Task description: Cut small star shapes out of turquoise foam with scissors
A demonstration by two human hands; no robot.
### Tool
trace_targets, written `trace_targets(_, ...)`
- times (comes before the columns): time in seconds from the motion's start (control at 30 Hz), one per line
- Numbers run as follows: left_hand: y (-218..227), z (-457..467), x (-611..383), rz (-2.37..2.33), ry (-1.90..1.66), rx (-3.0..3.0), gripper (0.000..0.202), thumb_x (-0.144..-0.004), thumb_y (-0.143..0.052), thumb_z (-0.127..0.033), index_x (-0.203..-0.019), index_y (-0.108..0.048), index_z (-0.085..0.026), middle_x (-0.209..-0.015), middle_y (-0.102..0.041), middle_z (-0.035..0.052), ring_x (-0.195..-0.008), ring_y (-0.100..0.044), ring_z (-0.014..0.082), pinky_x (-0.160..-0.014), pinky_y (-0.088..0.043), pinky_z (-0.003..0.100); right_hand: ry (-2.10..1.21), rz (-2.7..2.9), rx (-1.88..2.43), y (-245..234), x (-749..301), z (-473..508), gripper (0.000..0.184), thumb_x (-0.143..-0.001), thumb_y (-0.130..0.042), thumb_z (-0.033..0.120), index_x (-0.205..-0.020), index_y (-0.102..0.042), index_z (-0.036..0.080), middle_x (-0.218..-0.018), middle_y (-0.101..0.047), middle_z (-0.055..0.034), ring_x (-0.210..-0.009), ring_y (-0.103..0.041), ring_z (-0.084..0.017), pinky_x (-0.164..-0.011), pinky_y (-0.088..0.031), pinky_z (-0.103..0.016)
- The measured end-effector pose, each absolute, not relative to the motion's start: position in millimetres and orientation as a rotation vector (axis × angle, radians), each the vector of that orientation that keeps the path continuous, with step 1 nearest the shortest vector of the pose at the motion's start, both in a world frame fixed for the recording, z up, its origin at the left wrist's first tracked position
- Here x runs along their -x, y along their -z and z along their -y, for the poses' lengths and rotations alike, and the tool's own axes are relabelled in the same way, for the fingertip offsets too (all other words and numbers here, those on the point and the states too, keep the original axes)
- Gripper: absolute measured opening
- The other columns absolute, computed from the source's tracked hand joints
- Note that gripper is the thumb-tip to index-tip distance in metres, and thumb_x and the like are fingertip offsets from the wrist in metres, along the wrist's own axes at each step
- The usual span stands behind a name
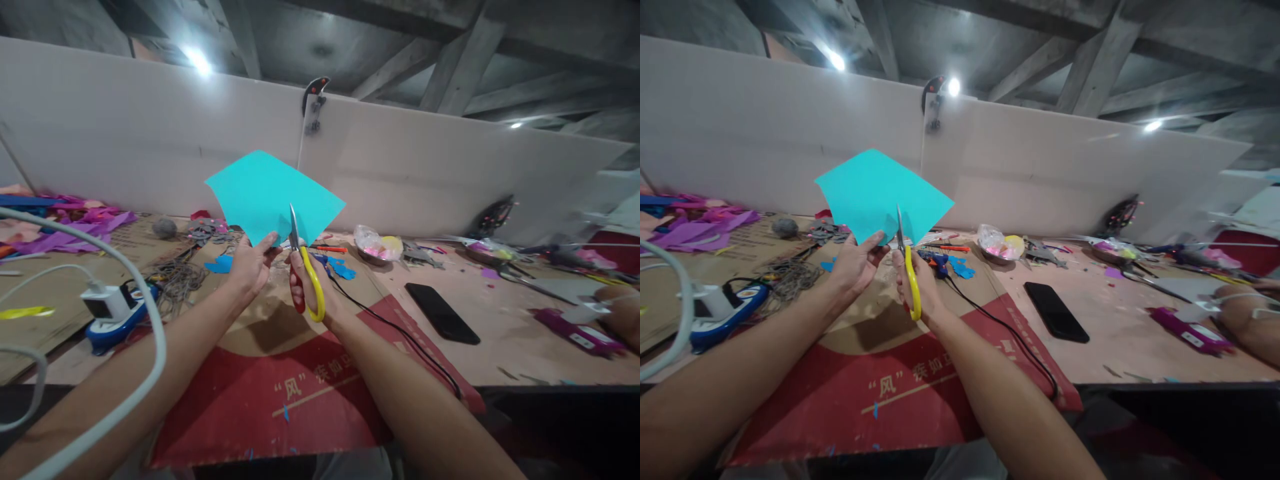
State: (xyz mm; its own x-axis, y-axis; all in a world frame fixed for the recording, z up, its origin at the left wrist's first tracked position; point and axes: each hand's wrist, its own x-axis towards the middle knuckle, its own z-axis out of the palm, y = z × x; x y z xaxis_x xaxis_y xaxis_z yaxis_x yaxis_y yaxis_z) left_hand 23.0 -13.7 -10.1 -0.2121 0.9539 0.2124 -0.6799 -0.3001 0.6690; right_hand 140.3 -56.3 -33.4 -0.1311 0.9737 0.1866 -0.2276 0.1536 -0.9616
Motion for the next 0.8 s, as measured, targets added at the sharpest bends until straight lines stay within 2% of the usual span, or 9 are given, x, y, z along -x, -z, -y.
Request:
trace_targets(0.23, 4, 8, -14, -0.564, -1.745, -0.812, 0.037, -0.056, -0.087, -0.007, -0.084, -0.066, -0.019, -0.077, -0.072, -0.0023, -0.065, -0.064, 0.0114, -0.055, -0.05, 0.022, -1.302, 1.257, 0.868, 30, -142, 58, 0.056, -0.077, -0.074, 0.072, -0.092, -0.05, 0.024, -0.057, -0.043, 0.011, -0.036, -0.032, -0.005, -0.029, -0.031, -0.016)
trace_targets(0.8, -4, 2, -3, -0.569, -1.705, -0.889, 0.039, -0.054, -0.086, -0.007, -0.082, -0.062, -0.02, -0.073, -0.07, -0.0018, -0.061, -0.061, 0.012, -0.052, -0.047, 0.022, -1.292, 1.287, 0.931, 28, -145, 60, 0.052, -0.08, -0.072, 0.068, -0.091, -0.05, 0.023, -0.057, -0.044, 0.0113, -0.036, -0.035, -0.004, -0.031, -0.034, -0.016)
